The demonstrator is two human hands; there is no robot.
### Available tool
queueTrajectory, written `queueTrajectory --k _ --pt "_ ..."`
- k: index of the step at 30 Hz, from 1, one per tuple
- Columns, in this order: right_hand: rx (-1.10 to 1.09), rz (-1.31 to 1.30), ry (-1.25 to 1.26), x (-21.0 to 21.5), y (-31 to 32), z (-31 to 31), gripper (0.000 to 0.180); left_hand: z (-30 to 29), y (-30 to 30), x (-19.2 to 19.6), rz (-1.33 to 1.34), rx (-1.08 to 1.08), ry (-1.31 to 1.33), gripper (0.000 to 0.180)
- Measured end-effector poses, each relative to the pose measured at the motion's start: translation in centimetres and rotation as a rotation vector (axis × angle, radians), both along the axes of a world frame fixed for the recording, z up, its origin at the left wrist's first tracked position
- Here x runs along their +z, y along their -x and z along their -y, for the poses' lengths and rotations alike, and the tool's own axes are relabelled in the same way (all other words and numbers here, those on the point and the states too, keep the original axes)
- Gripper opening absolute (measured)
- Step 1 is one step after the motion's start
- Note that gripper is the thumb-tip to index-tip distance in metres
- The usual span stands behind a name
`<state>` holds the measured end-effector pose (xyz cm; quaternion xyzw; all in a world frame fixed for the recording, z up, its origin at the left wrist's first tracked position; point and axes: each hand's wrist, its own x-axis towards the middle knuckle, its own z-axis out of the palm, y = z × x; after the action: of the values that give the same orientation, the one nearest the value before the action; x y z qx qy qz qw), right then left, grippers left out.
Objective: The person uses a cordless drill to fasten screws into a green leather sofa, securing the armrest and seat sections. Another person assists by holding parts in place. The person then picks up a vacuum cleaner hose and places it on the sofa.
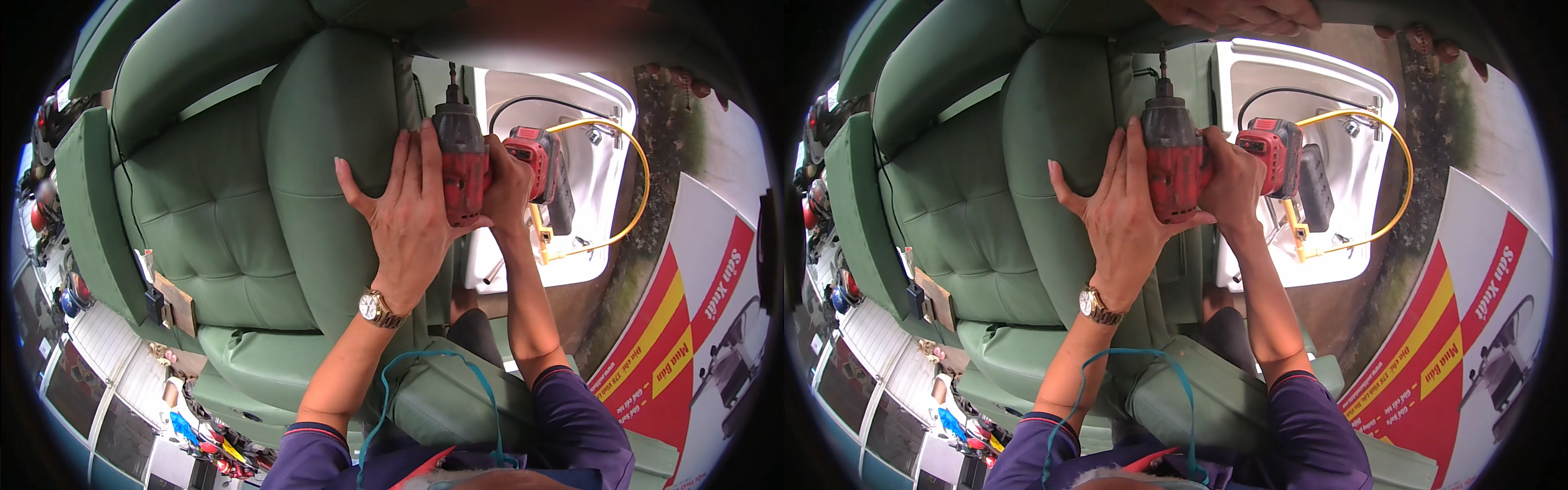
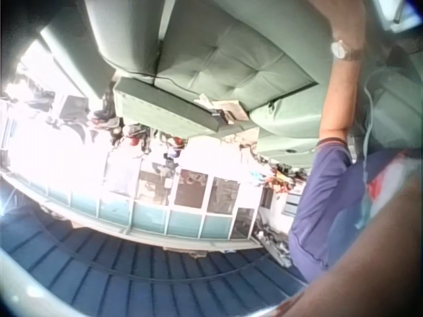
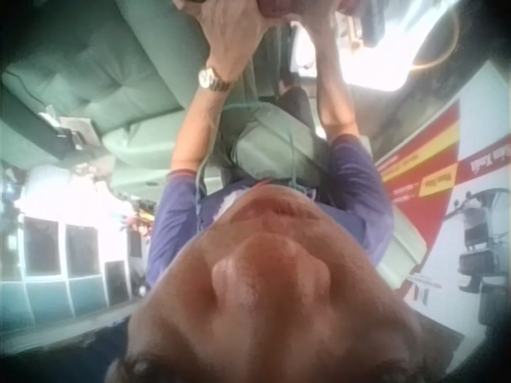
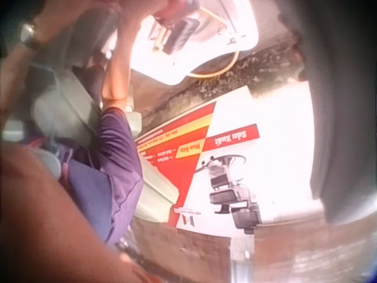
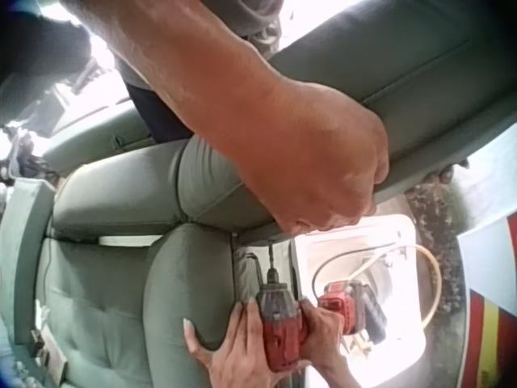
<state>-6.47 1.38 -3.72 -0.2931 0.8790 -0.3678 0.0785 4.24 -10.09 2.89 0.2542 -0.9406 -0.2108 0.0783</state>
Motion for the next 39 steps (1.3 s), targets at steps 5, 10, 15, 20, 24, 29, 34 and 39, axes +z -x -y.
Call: queueTrajectory --k 5,10,15,20,24,29,34,39 --pt "0.006 -0.005 -0.009 -0.1 0.3 0.1 0.026 -0.1 0.1 0.2 0.001 0.001 -0.045 0.131" --pt "0.003 0.030 0.023 -0.2 0.5 0.5 0.027 0.3 0.4 -0.2 -0.001 -0.001 0.033 0.136" --pt "0.020 -0.011 -0.026 0.0 1.0 0.3 0.030 0.2 0.6 -0.3 0.009 0.025 -0.011 0.135" --pt "-0.013 0.015 -0.031 -0.3 1.2 0.5 0.029 -0.1 0.9 -0.3 0.047 0.048 0.007 0.138" --pt "-0.006 0.024 -0.034 -0.5 1.2 0.6 0.030 0.2 1.0 -0.3 0.014 0.048 0.040 0.140" --pt "0.034 -0.029 -0.086 0.1 1.4 0.1 0.031 0.1 0.9 -0.3 0.029 0.046 0.001 0.137" --pt "0.024 -0.080 -0.080 0.4 1.6 0.5 0.036 0.1 0.8 -0.6 -0.020 0.037 0.035 0.134" --pt "0.072 -0.040 -0.049 0.2 1.0 -0.2 0.049 0.4 0.7 -0.4 -0.106 0.010 0.100 0.134"
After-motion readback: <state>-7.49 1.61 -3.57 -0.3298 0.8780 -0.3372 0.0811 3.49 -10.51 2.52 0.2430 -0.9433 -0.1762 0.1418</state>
